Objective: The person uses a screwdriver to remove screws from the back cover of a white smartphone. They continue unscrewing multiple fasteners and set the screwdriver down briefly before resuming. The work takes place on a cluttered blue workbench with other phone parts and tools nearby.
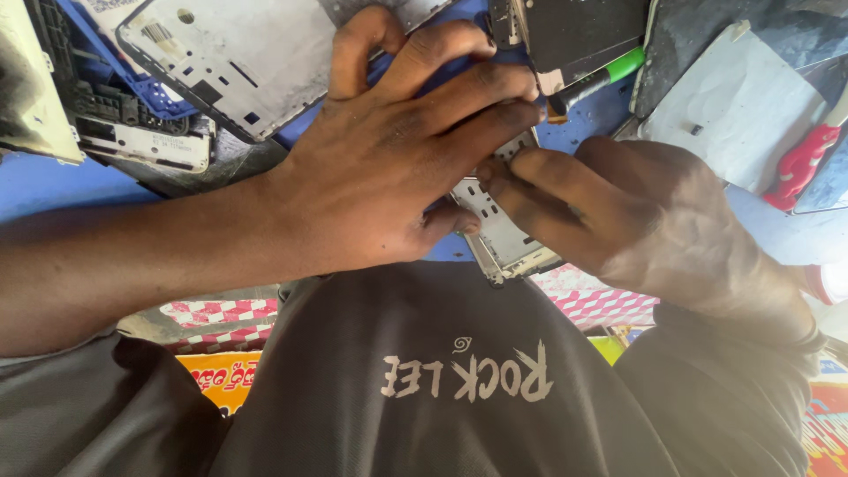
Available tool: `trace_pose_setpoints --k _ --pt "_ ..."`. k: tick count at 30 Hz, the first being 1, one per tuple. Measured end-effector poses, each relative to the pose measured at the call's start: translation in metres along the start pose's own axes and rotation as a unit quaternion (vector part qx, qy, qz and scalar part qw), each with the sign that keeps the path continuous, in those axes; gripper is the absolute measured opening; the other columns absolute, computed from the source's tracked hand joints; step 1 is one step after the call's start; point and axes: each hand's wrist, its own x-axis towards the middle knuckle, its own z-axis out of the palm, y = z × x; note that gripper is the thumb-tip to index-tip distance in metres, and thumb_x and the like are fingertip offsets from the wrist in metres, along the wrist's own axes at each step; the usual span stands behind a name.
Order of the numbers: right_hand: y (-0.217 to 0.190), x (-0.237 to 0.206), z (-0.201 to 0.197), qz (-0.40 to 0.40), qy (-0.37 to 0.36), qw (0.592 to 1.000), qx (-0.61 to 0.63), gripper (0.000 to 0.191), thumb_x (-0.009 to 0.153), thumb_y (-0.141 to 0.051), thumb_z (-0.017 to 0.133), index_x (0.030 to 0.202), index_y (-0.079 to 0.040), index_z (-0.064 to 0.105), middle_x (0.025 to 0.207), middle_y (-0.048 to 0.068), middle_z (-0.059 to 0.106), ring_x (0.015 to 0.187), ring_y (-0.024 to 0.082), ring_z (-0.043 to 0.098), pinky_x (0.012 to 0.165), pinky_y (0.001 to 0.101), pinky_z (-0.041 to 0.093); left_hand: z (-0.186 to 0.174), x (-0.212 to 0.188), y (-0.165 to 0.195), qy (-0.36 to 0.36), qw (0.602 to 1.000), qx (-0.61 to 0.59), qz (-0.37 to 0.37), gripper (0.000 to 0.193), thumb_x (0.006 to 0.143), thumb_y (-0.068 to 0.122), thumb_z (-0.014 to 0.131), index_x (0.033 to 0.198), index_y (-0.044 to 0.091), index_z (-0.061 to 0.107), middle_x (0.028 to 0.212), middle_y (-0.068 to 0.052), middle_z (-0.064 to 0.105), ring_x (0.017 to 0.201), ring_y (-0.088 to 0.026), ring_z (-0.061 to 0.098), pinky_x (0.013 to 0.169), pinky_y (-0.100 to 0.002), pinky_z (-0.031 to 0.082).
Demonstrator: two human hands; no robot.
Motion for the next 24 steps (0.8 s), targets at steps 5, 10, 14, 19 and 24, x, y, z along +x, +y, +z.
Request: trace_pose_setpoints --k 5,10,14,19,24 --pt "0.005 0.000 0.002 0.009 0.004 1.000 0.030 0.040 0.075 -0.010 0.074 0.115 -0.010 0.074 0.105 0.004 0.061 0.067 0.017 0.062 0.055 0.0316 0.052 -0.002 -0.001 0.000 0.003 1.000 0.005 0.002 0.073 0.074 0.027 0.089 0.139 0.006 0.063 0.144 -0.002 0.052 0.139 -0.024 0.038 0.111 -0.054 0.025" --pt "0.008 0.003 0.007 0.017 0.015 0.999 0.034 0.034 0.076 -0.010 0.076 0.110 -0.011 0.075 0.098 0.003 0.059 0.065 0.016 0.063 0.053 0.0303 0.053 -0.003 0.000 -0.001 -0.007 1.000 -0.017 -0.006 0.080 0.070 0.034 0.092 0.139 0.006 0.064 0.147 -0.004 0.052 0.140 -0.027 0.038 0.109 -0.055 0.024" --pt "0.008 0.003 0.007 0.017 0.021 0.999 0.034 0.034 0.076 -0.009 0.076 0.110 -0.012 0.075 0.096 0.002 0.060 0.064 0.015 0.062 0.052 0.0296 0.052 -0.002 0.001 -0.001 -0.007 1.000 0.005 0.000 0.073 0.073 0.033 0.093 0.135 0.007 0.064 0.150 -0.004 0.052 0.142 -0.027 0.038 0.111 -0.055 0.024" --pt "0.009 0.004 0.009 0.015 0.015 0.999 0.043 0.035 0.076 -0.012 0.077 0.111 -0.013 0.077 0.095 0.002 0.061 0.062 0.015 0.061 0.051 0.0305 0.051 -0.001 0.000 -0.001 -0.003 1.000 -0.012 -0.002 0.078 0.070 0.035 0.093 0.136 0.006 0.065 0.148 -0.005 0.052 0.141 -0.028 0.038 0.110 -0.056 0.023" --pt "0.009 0.005 0.009 0.016 0.021 0.998 0.048 0.034 0.077 -0.012 0.077 0.111 -0.014 0.078 0.095 0.000 0.061 0.064 0.015 0.062 0.051 0.0295 0.051 -0.001 0.001 -0.001 -0.007 1.000 -0.019 -0.005 0.076 0.073 0.038 0.094 0.135 0.006 0.064 0.147 -0.004 0.052 0.142 -0.027 0.037 0.110 -0.056 0.023"
